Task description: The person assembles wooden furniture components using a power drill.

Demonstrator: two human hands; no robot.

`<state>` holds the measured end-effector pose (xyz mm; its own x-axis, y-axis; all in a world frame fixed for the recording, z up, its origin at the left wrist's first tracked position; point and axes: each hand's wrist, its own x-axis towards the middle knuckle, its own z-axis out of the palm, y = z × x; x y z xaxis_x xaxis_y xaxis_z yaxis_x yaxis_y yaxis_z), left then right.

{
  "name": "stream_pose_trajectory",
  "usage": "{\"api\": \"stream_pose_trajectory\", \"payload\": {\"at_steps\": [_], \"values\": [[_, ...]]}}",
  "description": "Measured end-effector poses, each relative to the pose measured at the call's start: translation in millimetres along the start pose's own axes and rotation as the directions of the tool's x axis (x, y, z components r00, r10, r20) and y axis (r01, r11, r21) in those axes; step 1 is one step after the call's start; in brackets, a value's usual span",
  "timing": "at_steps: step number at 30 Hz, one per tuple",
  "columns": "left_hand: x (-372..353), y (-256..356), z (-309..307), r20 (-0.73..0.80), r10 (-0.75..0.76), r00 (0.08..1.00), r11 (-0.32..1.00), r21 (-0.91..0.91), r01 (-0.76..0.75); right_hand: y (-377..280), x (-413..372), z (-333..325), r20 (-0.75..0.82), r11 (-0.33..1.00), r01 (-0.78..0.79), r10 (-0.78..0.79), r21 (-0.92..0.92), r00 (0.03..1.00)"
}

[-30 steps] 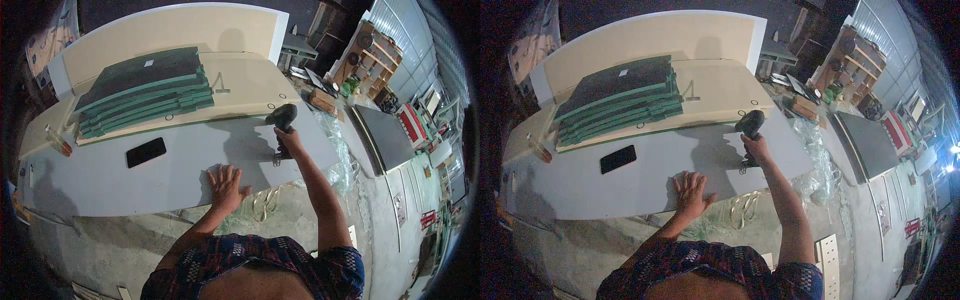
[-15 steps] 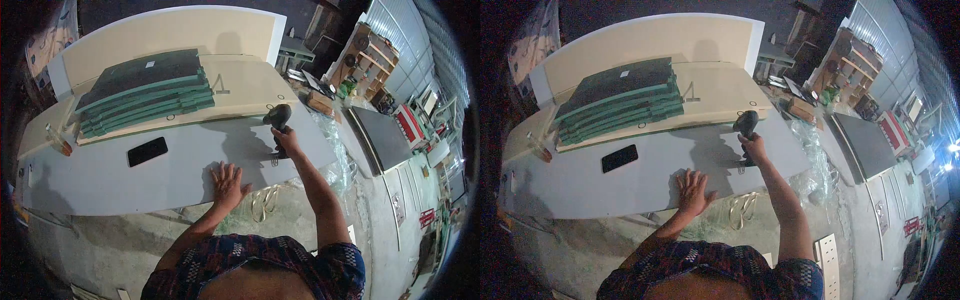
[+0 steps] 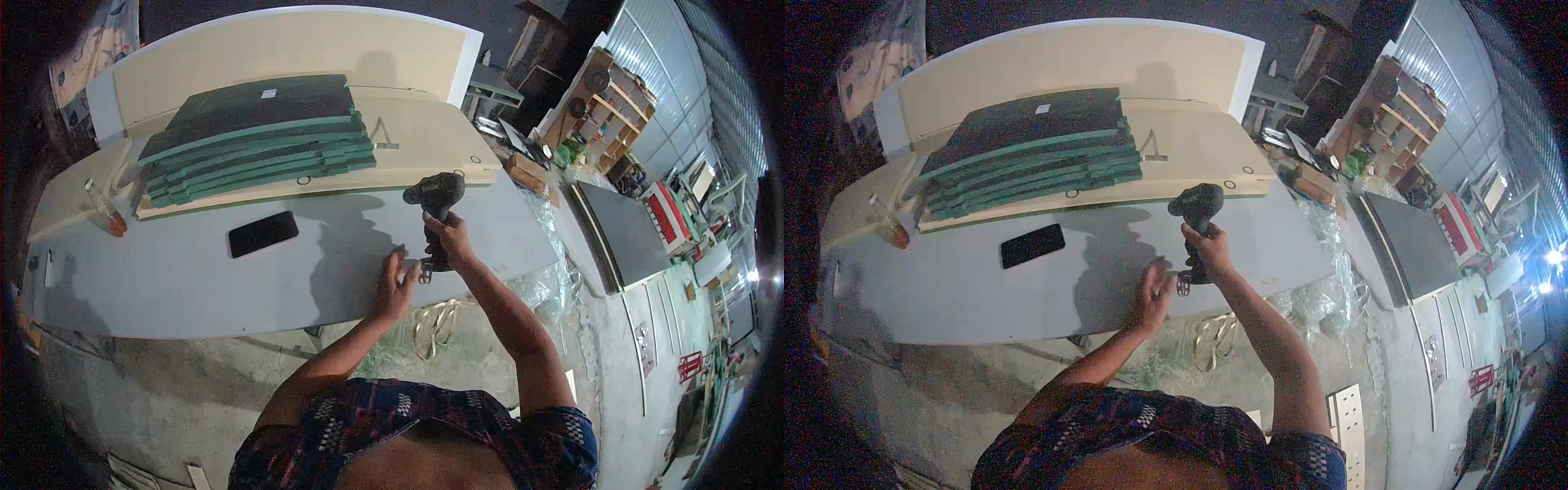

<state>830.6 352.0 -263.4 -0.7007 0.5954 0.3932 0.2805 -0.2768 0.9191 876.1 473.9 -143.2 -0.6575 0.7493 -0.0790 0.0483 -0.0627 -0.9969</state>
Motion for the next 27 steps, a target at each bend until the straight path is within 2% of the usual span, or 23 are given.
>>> {"api": "stream_pose_trajectory", "payload": {"at_steps": [1, 3, 5, 7, 8, 11, 12, 15, 18, 21, 24, 27], "values": [[10, 20, -3, 0.028, -0.138, 0.990, 0.989, -0.044, 0.139, 1, -3, 5, 0.002, 1.000, 0.012, -0.012, 0.010, 1.000], [27, 55, -10, 0.103, -0.397, 0.912, 0.906, -0.118, 0.408, 3, -6, 18, 0.015, 0.999, 0.030, -0.030, -0.011, 0.999], [35, 25, -6, 0.217, -0.456, 0.863, 0.827, -0.255, 0.501, 5, -6, 29, 0.029, 0.997, 0.064, -0.062, -0.038, 0.998], [40, 39, -14, 0.400, -0.482, 0.780, 0.727, -0.313, 0.611, 13, -10, 36, 0.030, 0.994, 0.096, -0.095, -0.058, 0.995], [36, 47, -16, 0.386, -0.528, 0.757, 0.690, -0.324, 0.647, 31, 1, 33, 0.037, 0.995, 0.062, -0.059, -0.082, 0.998], [27, 44, -19, 0.393, -0.545, 0.740, 0.668, -0.329, 0.667, 33, -4, 40, 0.029, 0.985, 0.048, -0.044, -0.165, 0.999], [29, 48, -20, 0.349, -0.617, 0.705, 0.647, -0.284, 0.707, 36, -2, 42, 0.042, 0.994, 0.039, -0.035, -0.099, 0.999], [36, 51, -24, 0.375, -0.578, 0.725, 0.678, -0.274, 0.683, 38, 6, 43, 0.045, 0.978, 0.097, -0.090, -0.184, 0.995], [39, 54, -23, 0.344, -0.525, 0.779, 0.713, -0.322, 0.623, 36, 13, 44, 0.078, 0.993, 0.042, -0.034, -0.115, 0.996], [43, 49, -23, 0.359, -0.594, 0.720, 0.667, -0.281, 0.691, 27, 7, 47, 0.056, 0.988, 0.041, -0.032, -0.151, 0.998], [44, 34, -24, 0.407, -0.561, 0.721, 0.663, -0.300, 0.686, 28, 10, 47, 0.046, 0.941, 0.087, -0.076, -0.328, 0.996], [46, 27, -23, 0.418, -0.570, 0.707, 0.635, -0.321, 0.702, 25, 9, 50, 0.043, 0.958, 0.048, -0.037, -0.284, 0.998]]}}
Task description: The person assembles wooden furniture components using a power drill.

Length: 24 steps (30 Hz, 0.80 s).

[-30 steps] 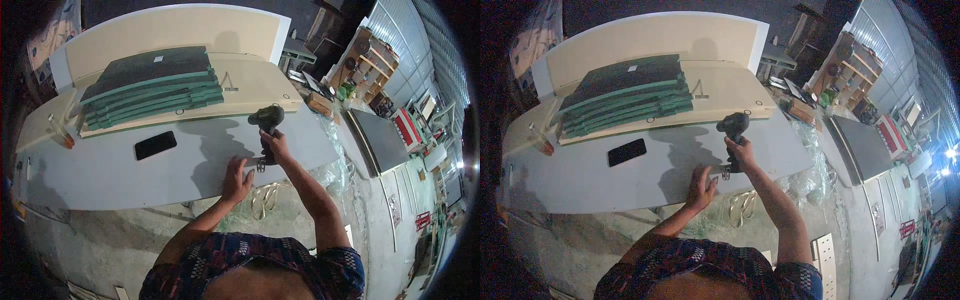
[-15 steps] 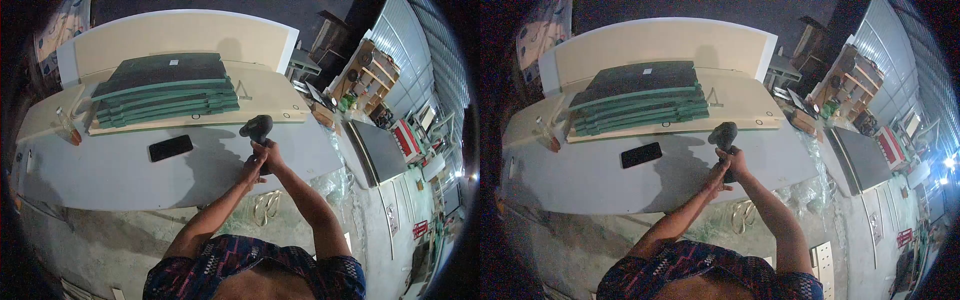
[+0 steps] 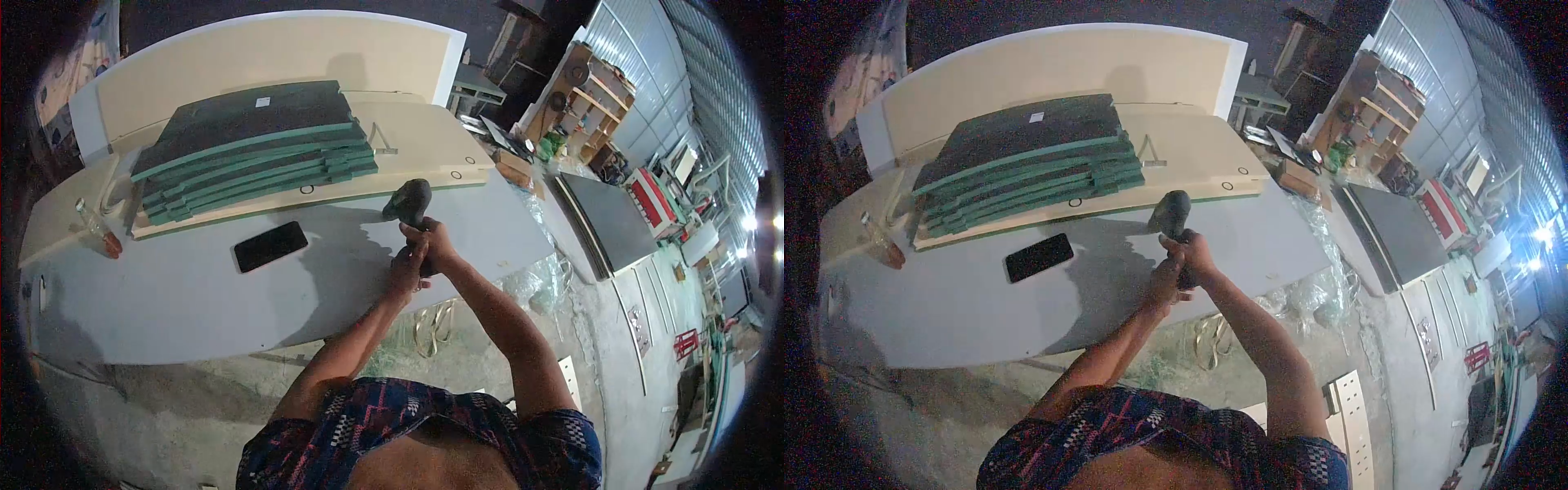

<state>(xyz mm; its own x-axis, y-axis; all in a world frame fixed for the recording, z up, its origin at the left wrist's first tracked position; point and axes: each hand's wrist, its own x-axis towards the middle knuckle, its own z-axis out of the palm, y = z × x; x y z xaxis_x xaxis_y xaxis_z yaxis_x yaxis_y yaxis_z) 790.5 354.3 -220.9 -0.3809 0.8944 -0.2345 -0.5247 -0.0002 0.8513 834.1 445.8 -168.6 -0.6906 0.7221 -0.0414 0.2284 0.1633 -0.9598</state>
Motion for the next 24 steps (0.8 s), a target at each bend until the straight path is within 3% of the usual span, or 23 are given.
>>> {"api": "stream_pose_trajectory", "payload": {"at_steps": [6, 9, 15, 18, 24], "values": [[7, -3, -1, -0.048, 0.072, 0.996, 0.997, 0.014, -0.071, -7, 5, 2, 0.006, 0.997, 0.010, -0.010, -0.075, 1.000], [9, 2, -5, -0.025, -0.031, 0.999, 0.997, 0.068, 0.032, -13, 1, 3, 0.030, 0.998, 0.008, -0.006, -0.056, 1.000], [5, -7, -2, -0.058, 0.101, 0.993, 0.995, 0.019, -0.100, -6, 1, 3, 0.007, 0.993, -0.031, 0.032, -0.112, 0.999], [-2, -6, -3, -0.002, 0.137, 0.991, 0.987, 0.091, -0.136, 2, 4, 2, 0.018, 0.988, -0.013, 0.016, -0.153, 1.000], [0, -1, -8, 0.032, 0.054, 0.998, 0.996, 0.074, -0.056, 2, 4, 5, 0.028, 0.987, -0.009, 0.013, -0.161, 1.000]]}}
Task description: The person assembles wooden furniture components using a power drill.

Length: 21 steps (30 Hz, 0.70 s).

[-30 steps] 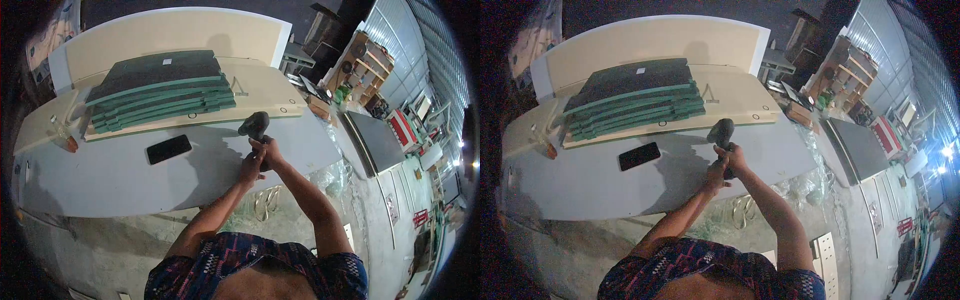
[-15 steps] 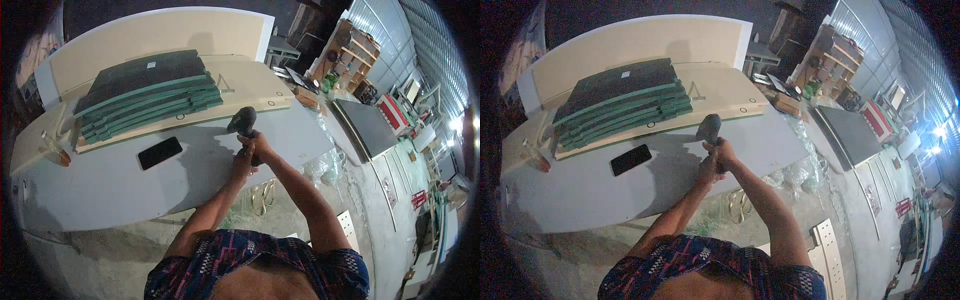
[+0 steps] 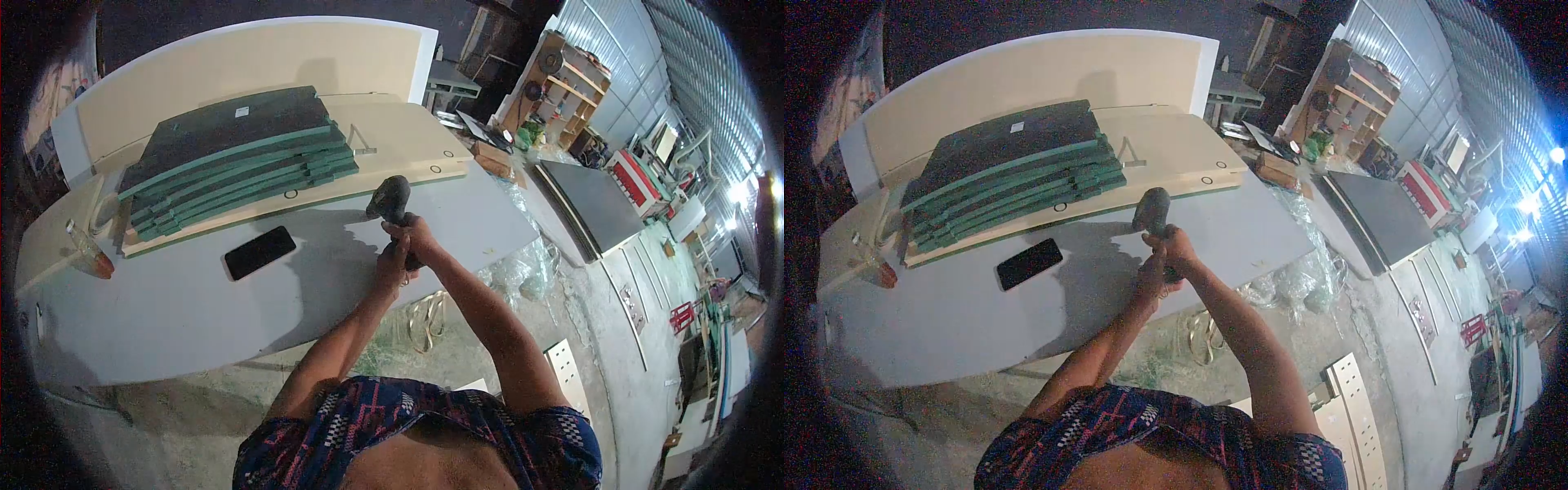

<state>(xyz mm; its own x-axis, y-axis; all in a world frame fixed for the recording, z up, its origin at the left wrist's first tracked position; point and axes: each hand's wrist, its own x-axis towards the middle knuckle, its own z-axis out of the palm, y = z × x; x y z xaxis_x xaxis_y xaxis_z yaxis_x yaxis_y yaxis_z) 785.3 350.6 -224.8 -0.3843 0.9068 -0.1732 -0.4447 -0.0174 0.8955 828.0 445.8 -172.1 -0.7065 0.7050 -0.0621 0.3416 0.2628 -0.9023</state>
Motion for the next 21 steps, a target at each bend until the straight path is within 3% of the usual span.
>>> {"api": "stream_pose_trajectory", "payload": {"at_steps": [3, 6, 7, 10, 17, 20, 21], "values": [[-4, -1, 5, -0.070, 0.120, 0.990, 0.984, -0.125, -0.128, -13, -10, 2, -0.054, 1.000, 0.020, -0.020, 0.009, 0.998], [-12, 1, 2, -0.083, 0.123, 0.989, 0.990, -0.055, -0.127, -13, -19, 9, -0.070, 0.981, 0.011, 0.003, 0.191, 0.998], [-30, 24, 1, -0.049, 0.043, 0.998, 0.999, 0.026, -0.042, -9, -20, 10, -0.069, 0.977, 0.049, -0.035, 0.207, 0.997], [-46, 38, 3, -0.134, 0.042, 0.990, 0.998, 0.048, -0.036, -19, -22, 14, -0.003, 0.970, -0.012, 0.013, 0.242, 1.000], [-64, 37, -30, -0.223, 0.041, 0.974, 0.999, 0.035, -0.034, -51, -35, 50, 0.072, 0.965, 0.025, -0.045, 0.260, 0.996], [-64, 32, -46, -0.241, 0.023, 0.970, 0.999, 0.029, -0.016, -48, -35, 62, 0.111, 0.935, 0.353, -0.347, -0.036, 0.931], [-67, 35, -49, -0.254, 0.004, 0.967, 1.000, 0.030, 0.004, -67, -42, 66, 0.086, 0.990, 0.045, -0.057, 0.137, 0.995]]}}
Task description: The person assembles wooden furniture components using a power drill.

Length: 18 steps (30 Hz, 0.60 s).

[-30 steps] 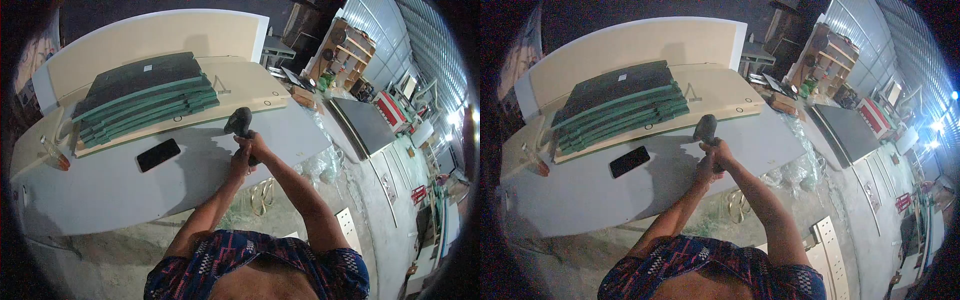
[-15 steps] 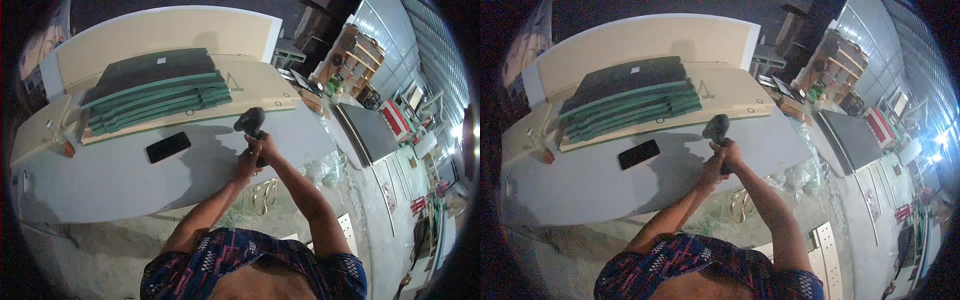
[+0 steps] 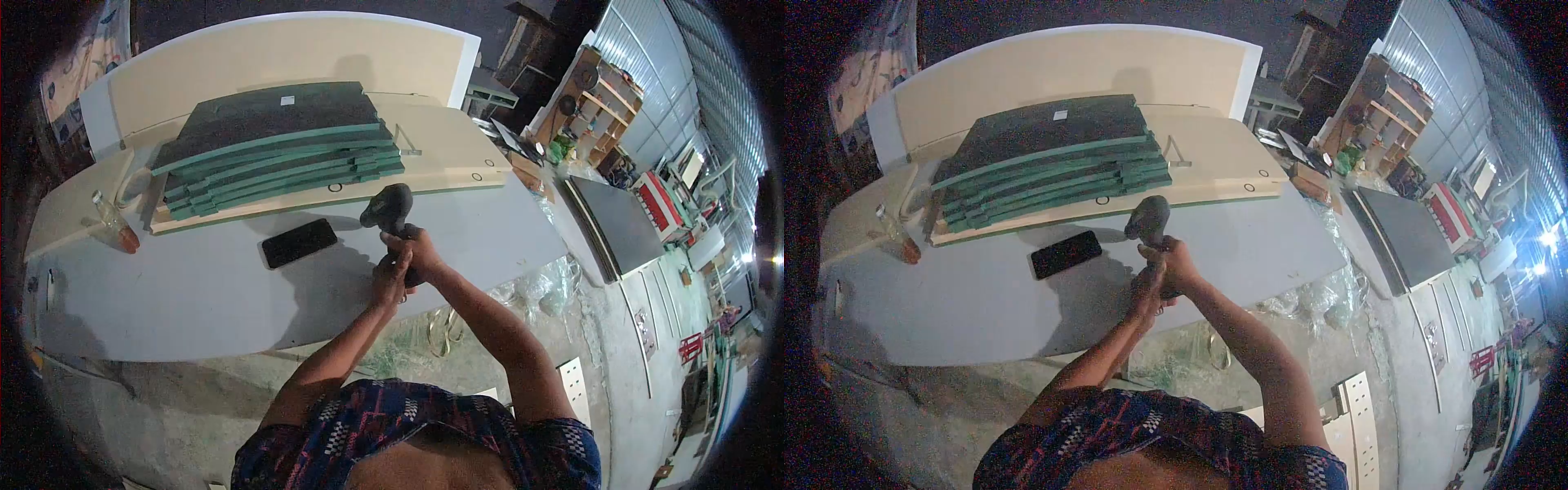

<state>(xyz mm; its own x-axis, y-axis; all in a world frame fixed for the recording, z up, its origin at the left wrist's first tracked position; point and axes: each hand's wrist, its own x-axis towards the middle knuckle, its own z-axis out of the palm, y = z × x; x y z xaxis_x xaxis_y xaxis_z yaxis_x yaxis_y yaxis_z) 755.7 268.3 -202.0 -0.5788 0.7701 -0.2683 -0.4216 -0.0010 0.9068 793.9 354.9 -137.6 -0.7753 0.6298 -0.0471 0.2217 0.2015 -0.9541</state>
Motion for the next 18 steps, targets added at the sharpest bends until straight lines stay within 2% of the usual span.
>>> {"api": "stream_pose_trajectory", "payload": {"at_steps": [3, 6, 8, 10, 13, 15, 18], "values": [[-9, 14, -6, 0.007, -0.010, 1.000, 1.000, -0.007, 0.010, 19, 15, 9, 0.023, 1.000, -0.005, 0.004, 0.029, 1.000], [-4, 9, -7, 0.006, 0.046, 0.999, 0.997, -0.065, -0.046, 13, 15, 10, 0.025, 0.998, -0.025, 0.027, -0.064, 0.999], [-2, 3, -7, 0.006, 0.082, 0.997, 0.992, -0.101, -0.081, 28, 21, 8, 0.090, 0.931, 0.263, -0.248, -0.252, 0.965], [-3, 8, -9, 0.015, 0.110, 0.994, 0.987, -0.124, -0.107, 24, 20, 9, 0.121, 0.884, 0.334, -0.311, -0.328, 0.943], [2, 7, -13, 0.063, 0.052, 0.997, 0.994, -0.104, -0.046, 17, 25, 12, 0.053, 0.953, 0.143, -0.134, -0.268, 0.990], [5, 7, -13, 0.042, 0.042, 0.998, 0.997, -0.067, -0.039, 21, 31, 13, 0.007, 0.983, 0.028, -0.027, -0.182, 1.000], [2, 13, -10, 0.018, 0.041, 0.999, 0.997, -0.067, -0.040, 20, 32, 15, -0.012, 0.962, 0.025, -0.030, -0.273, 0.999]]}}
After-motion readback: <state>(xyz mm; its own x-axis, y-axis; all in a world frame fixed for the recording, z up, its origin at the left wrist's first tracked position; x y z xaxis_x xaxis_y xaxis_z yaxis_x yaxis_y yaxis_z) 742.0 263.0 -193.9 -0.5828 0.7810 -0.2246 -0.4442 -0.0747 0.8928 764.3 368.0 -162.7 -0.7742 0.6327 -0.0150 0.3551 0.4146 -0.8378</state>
